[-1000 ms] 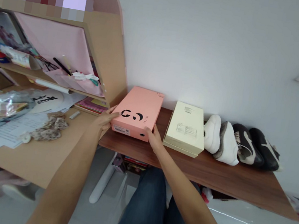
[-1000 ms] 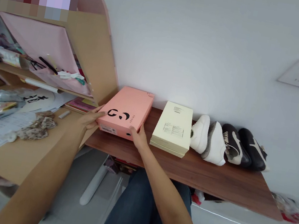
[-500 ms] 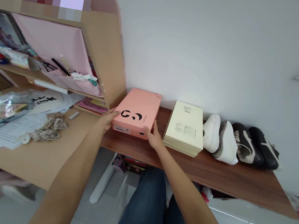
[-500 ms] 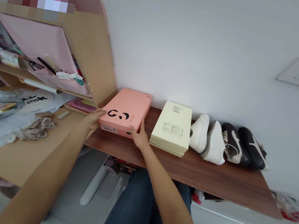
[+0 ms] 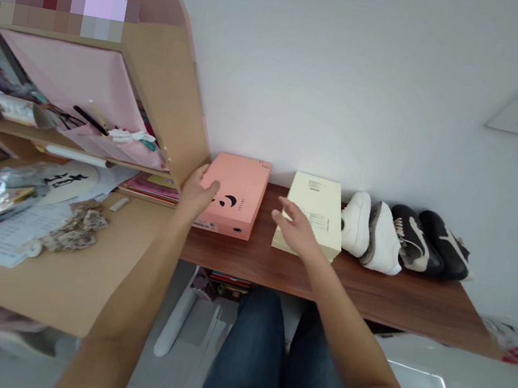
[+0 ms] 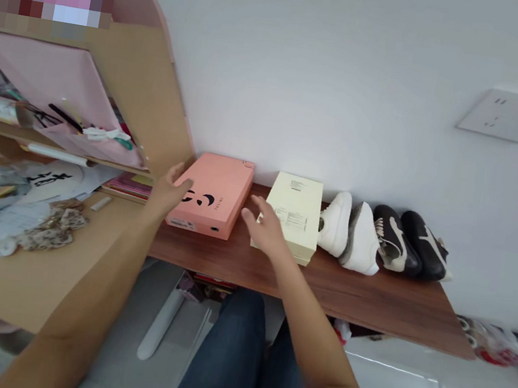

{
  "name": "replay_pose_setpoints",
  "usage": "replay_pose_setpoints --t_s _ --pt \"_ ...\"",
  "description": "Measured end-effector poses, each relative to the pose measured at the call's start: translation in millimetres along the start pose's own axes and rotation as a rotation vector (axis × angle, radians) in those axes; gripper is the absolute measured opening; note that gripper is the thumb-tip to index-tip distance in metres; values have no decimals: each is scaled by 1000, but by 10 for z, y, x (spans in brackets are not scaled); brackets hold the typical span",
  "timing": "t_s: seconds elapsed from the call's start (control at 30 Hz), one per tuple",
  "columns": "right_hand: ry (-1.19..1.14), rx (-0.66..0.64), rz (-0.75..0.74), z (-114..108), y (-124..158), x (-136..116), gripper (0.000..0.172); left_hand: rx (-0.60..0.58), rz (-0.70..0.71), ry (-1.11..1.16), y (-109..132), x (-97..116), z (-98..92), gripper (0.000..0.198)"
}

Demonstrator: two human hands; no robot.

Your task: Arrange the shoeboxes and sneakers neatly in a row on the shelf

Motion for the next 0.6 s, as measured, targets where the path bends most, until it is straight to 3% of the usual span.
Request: replay_pose_setpoints --t_s 0.07,0.13,0.2,0.27,0.33,0.43,0.5,0.6 --pt "33 83 8 -411 12 12 50 -85 113 -58 162 187 390 60" --pt "74 183 53 -803 30 126 50 -271 95 -45 369 193 854 61" --pt "111 274 127 -1114 72 325 53 -417 24 -14 570 53 1258 67" --pt "111 328 207 -1304 143 562 57 -461 -71 -2 706 -195 1542 70" --pt "77 351 285 -1378 233 797 59 -415 -183 0 764 -495 1699 67" --pt "19 332 369 -1359 348 1063 52 -324 -309 6 786 -868 1784 65" --pt "-20 309 405 -1334 377 1175 47 -325 -309 12 790 -984 1812 64" --pt "-108 301 488 -1326 357 1304 49 -329 -243 18 794 -998 1834 60"
Point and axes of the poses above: each hand's wrist, its own y-axis away from the middle knuckle, its own z-axis out of the palm, x = y × z, the point moved 6 cm from there along -y, towards the middle knuckle, and after that the axes turned 1 degree about z, right-handed, at the moved point
